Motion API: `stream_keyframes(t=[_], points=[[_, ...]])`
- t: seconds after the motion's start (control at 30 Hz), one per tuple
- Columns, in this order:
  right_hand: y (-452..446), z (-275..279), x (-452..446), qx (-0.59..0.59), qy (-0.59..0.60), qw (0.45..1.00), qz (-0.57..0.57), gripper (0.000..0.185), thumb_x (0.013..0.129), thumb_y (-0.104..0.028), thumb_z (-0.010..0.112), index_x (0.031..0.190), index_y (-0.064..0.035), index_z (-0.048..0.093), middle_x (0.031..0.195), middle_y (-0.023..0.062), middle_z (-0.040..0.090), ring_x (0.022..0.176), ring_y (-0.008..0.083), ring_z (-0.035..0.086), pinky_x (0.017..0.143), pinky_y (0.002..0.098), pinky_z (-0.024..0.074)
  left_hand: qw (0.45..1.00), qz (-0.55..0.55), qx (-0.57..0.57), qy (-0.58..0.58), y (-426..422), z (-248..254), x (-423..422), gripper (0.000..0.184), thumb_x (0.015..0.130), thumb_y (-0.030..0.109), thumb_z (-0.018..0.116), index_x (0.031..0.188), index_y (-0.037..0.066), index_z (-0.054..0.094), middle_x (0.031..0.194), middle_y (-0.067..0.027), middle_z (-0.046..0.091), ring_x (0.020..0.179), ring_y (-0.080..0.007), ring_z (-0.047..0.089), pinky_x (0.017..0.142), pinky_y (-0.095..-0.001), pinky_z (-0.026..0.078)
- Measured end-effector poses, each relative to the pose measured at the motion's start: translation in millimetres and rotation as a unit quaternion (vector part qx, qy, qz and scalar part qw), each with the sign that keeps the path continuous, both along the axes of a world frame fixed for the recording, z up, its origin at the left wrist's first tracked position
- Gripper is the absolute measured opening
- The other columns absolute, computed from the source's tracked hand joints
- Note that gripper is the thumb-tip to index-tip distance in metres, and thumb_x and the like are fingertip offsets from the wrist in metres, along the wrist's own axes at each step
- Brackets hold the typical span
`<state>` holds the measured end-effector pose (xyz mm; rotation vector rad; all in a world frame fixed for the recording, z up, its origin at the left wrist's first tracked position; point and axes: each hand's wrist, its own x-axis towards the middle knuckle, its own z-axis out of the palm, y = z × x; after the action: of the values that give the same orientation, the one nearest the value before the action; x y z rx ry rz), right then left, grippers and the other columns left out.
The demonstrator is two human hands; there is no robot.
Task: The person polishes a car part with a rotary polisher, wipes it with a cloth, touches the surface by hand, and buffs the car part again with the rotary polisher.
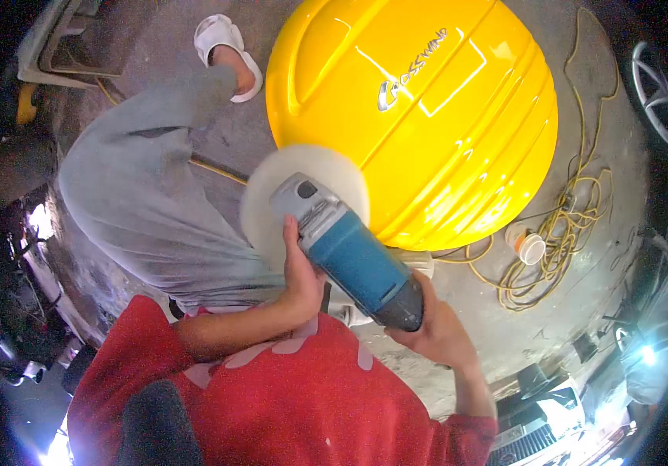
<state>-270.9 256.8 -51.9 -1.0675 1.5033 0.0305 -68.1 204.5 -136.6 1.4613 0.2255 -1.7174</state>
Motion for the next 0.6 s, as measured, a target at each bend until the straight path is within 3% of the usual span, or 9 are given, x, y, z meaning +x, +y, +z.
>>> stream_keyframes(t=[0.1, 0.23, 0.27, 0.33, 0.37, 0.47, 0.53, 0.6], points=[[33, -34, 7, -0.041, -0.093, 0.99, -0.094, 0.099, 0.066, -0.021, 0.086, 0.144, -0.0028, 0.028, 0.121, 0.0237, 0.059, 0.115, 0.0359, 0.059, 0.097, 0.0406, 0.0445, 0.98, -0.169, -0.079, -0.062, 4, -14, 9, 0.063, 0.1, 0.056, 0.038, 0.134, 0.004, 0.046, 0.13, -0.0098, 0.055, 0.114, -0.0182, 0.056, 0.101, -0.0327, 0.041], [46, -78, 24, -0.116, -0.075, 0.976, -0.17, 0.098, 0.067, -0.02, 0.086, 0.143, 0.0024, 0.029, 0.127, 0.0224, 0.055, 0.12, 0.0284, 0.054, 0.102, 0.0375, 0.0402, 0.934, -0.232, -0.181, -0.203, -56, -4, -14, 0.062, 0.1, 0.051, 0.042, 0.126, -0.005, 0.049, 0.116, -0.0152, 0.06, 0.108, -0.0216, 0.056, 0.095, -0.0342, 0.042], [35, -84, 29, -0.107, -0.116, 0.96, -0.231, 0.095, 0.067, -0.013, 0.085, 0.143, 0.0014, 0.029, 0.113, 0.0164, 0.057, 0.099, 0.0229, 0.057, 0.086, 0.0346, 0.0456, 0.923, -0.264, -0.175, -0.22, -70, -12, -15, 0.064, 0.099, 0.053, 0.043, 0.125, -0.005, 0.049, 0.117, -0.0162, 0.059, 0.108, -0.0225, 0.055, 0.095, -0.0346, 0.042], [23, -93, 37, -0.102, -0.16, 0.935, -0.3, 0.094, 0.068, -0.006, 0.083, 0.144, 0.0004, 0.029, 0.1, 0.0103, 0.06, 0.078, 0.0175, 0.061, 0.069, 0.0316, 0.0511, 0.905, -0.304, -0.174, -0.239, -86, -13, -16, 0.067, 0.098, 0.055, 0.045, 0.125, -0.006, 0.048, 0.118, -0.0172, 0.058, 0.108, -0.0233, 0.055, 0.096, -0.035, 0.041], [21, -98, 43, -0.111, -0.165, 0.935, -0.293, 0.093, 0.069, -0.005, 0.082, 0.144, 0.0007, 0.028, 0.096, 0.0088, 0.059, 0.071, 0.0141, 0.057, 0.062, 0.0295, 0.0489, 0.905, -0.304, -0.171, -0.244, -91, -10, -13, 0.069, 0.097, 0.056, 0.046, 0.126, -0.006, 0.047, 0.12, -0.0183, 0.058, 0.109, -0.0241, 0.055, 0.096, -0.0351, 0.041], [34, -108, 59, -0.102, -0.18, 0.93, -0.303, 0.093, 0.068, -0.004, 0.082, 0.144, 0.0007, 0.029, 0.104, 0.0109, 0.058, 0.082, 0.0165, 0.059, 0.073, 0.0306, 0.0506, 0.908, -0.314, -0.15, -0.234, -84, -6, 1, 0.07, 0.098, 0.054, 0.046, 0.133, -0.006, 0.042, 0.127, -0.0196, 0.054, 0.116, -0.0257, 0.053, 0.099, -0.0353, 0.039], [46, -113, 70, -0.14, -0.23, 0.919, -0.289, 0.097, 0.066, -0.015, 0.085, 0.143, 0.0025, 0.029, 0.131, 0.0204, 0.051, 0.124, 0.0272, 0.048, 0.106, 0.0364, 0.0358, 0.891, -0.315, -0.187, -0.268, -69, -8, 10, 0.069, 0.099, 0.05, 0.046, 0.139, -0.006, 0.038, 0.131, -0.0197, 0.053, 0.121, -0.0258, 0.051, 0.103, -0.0351, 0.037], [45, -117, 79, -0.134, -0.261, 0.907, -0.301, 0.097, 0.067, -0.015, 0.085, 0.144, 0.0022, 0.029, 0.133, 0.0202, 0.049, 0.126, 0.0268, 0.047, 0.107, 0.0367, 0.0341, 0.881, -0.318, -0.216, -0.276, -70, -11, 13, 0.066, 0.1, 0.046, 0.046, 0.141, -0.006, 0.037, 0.133, -0.0193, 0.052, 0.124, -0.0256, 0.049, 0.106, -0.035, 0.035]])
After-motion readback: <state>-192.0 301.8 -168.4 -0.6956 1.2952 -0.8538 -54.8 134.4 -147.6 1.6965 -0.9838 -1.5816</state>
